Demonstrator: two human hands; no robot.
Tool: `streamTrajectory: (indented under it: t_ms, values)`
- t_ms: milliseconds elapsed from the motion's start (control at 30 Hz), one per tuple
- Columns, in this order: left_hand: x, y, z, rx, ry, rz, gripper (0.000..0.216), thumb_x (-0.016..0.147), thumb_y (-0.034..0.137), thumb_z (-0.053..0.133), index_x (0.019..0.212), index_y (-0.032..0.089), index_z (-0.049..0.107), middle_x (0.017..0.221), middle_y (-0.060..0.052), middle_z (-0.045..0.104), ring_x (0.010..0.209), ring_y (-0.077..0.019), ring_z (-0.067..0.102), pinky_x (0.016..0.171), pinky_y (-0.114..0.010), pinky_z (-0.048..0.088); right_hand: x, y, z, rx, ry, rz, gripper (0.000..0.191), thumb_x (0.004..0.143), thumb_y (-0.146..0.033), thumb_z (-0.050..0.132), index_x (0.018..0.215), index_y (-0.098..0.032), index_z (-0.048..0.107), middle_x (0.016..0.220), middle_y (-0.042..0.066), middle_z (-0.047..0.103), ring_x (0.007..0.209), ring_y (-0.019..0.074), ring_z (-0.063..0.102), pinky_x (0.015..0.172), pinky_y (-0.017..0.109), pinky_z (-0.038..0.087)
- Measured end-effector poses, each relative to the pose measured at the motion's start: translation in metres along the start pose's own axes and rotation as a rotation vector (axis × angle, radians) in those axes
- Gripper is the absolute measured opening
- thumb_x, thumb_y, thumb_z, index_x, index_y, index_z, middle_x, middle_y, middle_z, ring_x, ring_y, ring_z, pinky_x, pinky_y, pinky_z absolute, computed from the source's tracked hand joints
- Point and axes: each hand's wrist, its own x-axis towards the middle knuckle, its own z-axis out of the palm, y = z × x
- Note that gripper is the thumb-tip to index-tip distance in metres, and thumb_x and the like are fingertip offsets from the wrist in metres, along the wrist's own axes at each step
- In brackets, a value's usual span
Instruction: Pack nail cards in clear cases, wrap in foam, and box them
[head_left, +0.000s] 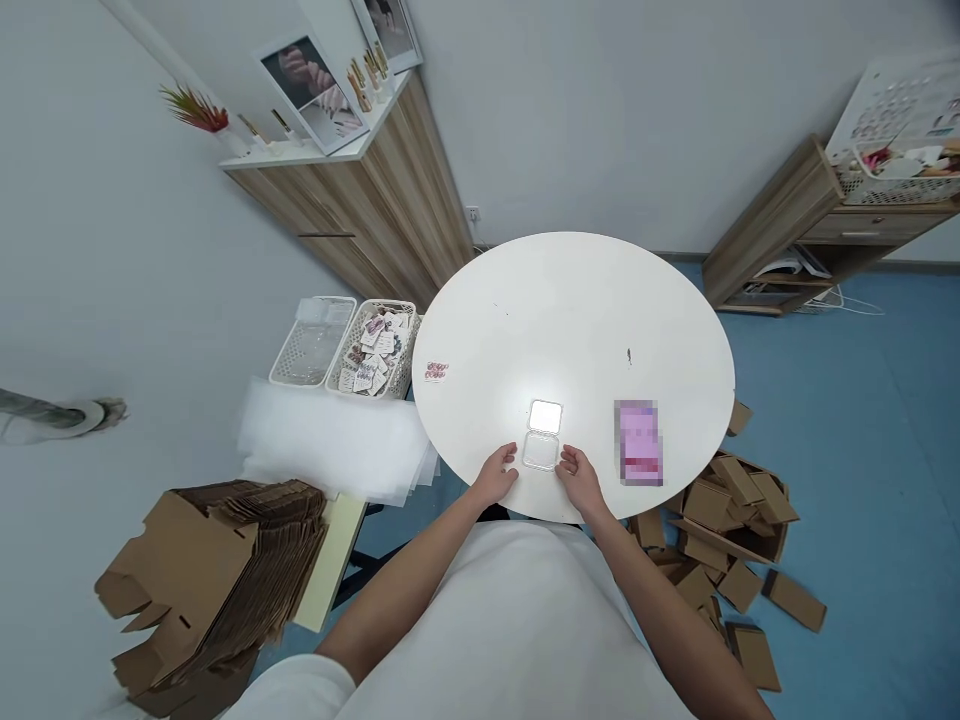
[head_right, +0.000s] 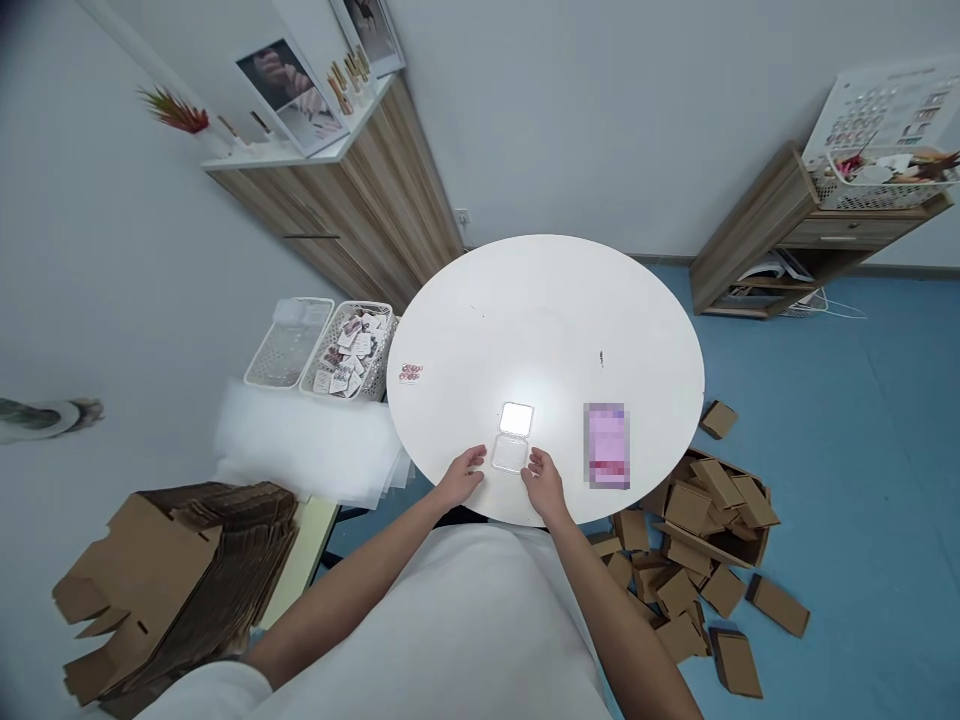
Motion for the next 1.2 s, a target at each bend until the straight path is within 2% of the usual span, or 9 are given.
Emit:
streamTrajectory:
  t_ms: [200, 300, 367, 567, 667, 767, 900, 1033, 1200]
  values:
    - [-0.018, -0.012, -0.033, 0.052, 0.017, 0.007, 0.043, 0.073, 0.022, 0.053, 0.116, 0.019, 0.049, 0.122, -0.011, 0.05, 0.11, -0.021, 0.047, 0.087, -0.034, 0.038, -0.008, 0.002, 0.0, -0.089, 0.078, -0.105, 0.048, 0.07, -0.031, 0.051, 0.117, -0.023, 0.043, 0.115, 0.009, 0.05, 0.099, 0.0207, 0.051, 0.082, 0.036, 0.044]
    - [-0.023, -0.016, -0.053, 0.047, 0.052, -0.02, 0.038, 0.073, 0.027, 0.055, 0.11, 0.019, 0.053, 0.116, -0.012, 0.054, 0.104, -0.0209, 0.051, 0.083, -0.033, 0.041, -0.012, -0.007, 0.006, -0.142, 0.124, -0.195, 0.049, 0.072, -0.032, 0.05, 0.119, -0.023, 0.041, 0.117, 0.008, 0.047, 0.101, 0.0209, 0.049, 0.085, 0.036, 0.043]
    - [-0.02, -0.017, -0.071, 0.069, 0.093, -0.005, 0.036, 0.072, 0.028, 0.056, 0.107, 0.019, 0.055, 0.112, -0.011, 0.056, 0.1, -0.0209, 0.052, 0.082, -0.033, 0.041, -0.011, -0.018, 0.016, -0.171, 0.099, -0.246, 0.048, 0.073, -0.032, 0.049, 0.12, -0.023, 0.04, 0.117, 0.008, 0.047, 0.1, 0.0205, 0.049, 0.084, 0.036, 0.043]
    - [0.017, -0.002, -0.156, 0.365, 0.269, 0.053, 0.041, 0.068, 0.023, 0.059, 0.108, 0.017, 0.055, 0.109, -0.011, 0.057, 0.094, -0.0231, 0.054, 0.084, -0.035, 0.04, 0.019, -0.065, 0.072, -0.33, -0.204, -0.325, 0.047, 0.074, -0.029, 0.046, 0.12, -0.023, 0.041, 0.105, 0.005, 0.054, 0.073, 0.0142, 0.054, 0.072, 0.033, 0.045]
    - [0.044, 0.009, -0.199, 0.559, 0.276, 0.055, 0.045, 0.07, 0.022, 0.057, 0.114, 0.015, 0.05, 0.11, -0.012, 0.054, 0.088, -0.0219, 0.056, 0.083, -0.033, 0.04, 0.044, -0.086, 0.107, -0.467, -0.281, -0.337, 0.05, 0.073, -0.026, 0.048, 0.122, -0.025, 0.039, 0.104, 0.004, 0.053, 0.074, 0.014, 0.054, 0.073, 0.032, 0.044]
    - [0.074, 0.017, -0.229, 0.663, 0.255, 0.095, 0.051, 0.069, 0.019, 0.059, 0.117, 0.011, 0.046, 0.104, -0.013, 0.056, 0.091, -0.0238, 0.054, 0.083, -0.033, 0.039, 0.07, -0.103, 0.141, -0.605, -0.302, -0.338, 0.054, 0.071, -0.022, 0.05, 0.124, -0.025, 0.038, 0.107, 0.005, 0.052, 0.081, 0.016, 0.054, 0.075, 0.032, 0.043]
    - [0.113, 0.022, -0.25, 0.737, 0.172, 0.132, 0.062, 0.068, 0.017, 0.06, 0.125, 0.012, 0.036, 0.104, -0.013, 0.055, 0.098, -0.0264, 0.05, 0.081, -0.033, 0.038, 0.105, -0.122, 0.186, -0.7, -0.274, -0.313, 0.059, 0.07, -0.021, 0.054, 0.126, -0.023, 0.035, 0.111, 0.008, 0.049, 0.09, 0.0191, 0.052, 0.077, 0.032, 0.042]
    - [0.143, 0.025, -0.255, 0.78, 0.08, 0.124, 0.073, 0.067, 0.015, 0.061, 0.131, 0.013, 0.026, 0.106, -0.015, 0.052, 0.097, -0.0267, 0.05, 0.076, -0.031, 0.038, 0.131, -0.132, 0.227, -0.749, -0.219, -0.278, 0.063, 0.069, -0.022, 0.057, 0.127, -0.02, 0.033, 0.113, 0.009, 0.046, 0.094, 0.0208, 0.05, 0.078, 0.032, 0.041]
    - [0.158, 0.023, -0.257, 0.786, 0.003, 0.158, 0.072, 0.068, 0.014, 0.06, 0.131, 0.018, 0.026, 0.108, -0.011, 0.049, 0.095, -0.0232, 0.052, 0.074, -0.028, 0.039, 0.145, -0.138, 0.254, -0.895, -0.14, -0.205, 0.063, 0.071, -0.021, 0.057, 0.128, -0.024, 0.03, 0.11, 0.007, 0.045, 0.096, 0.0197, 0.049, 0.072, 0.029, 0.041]
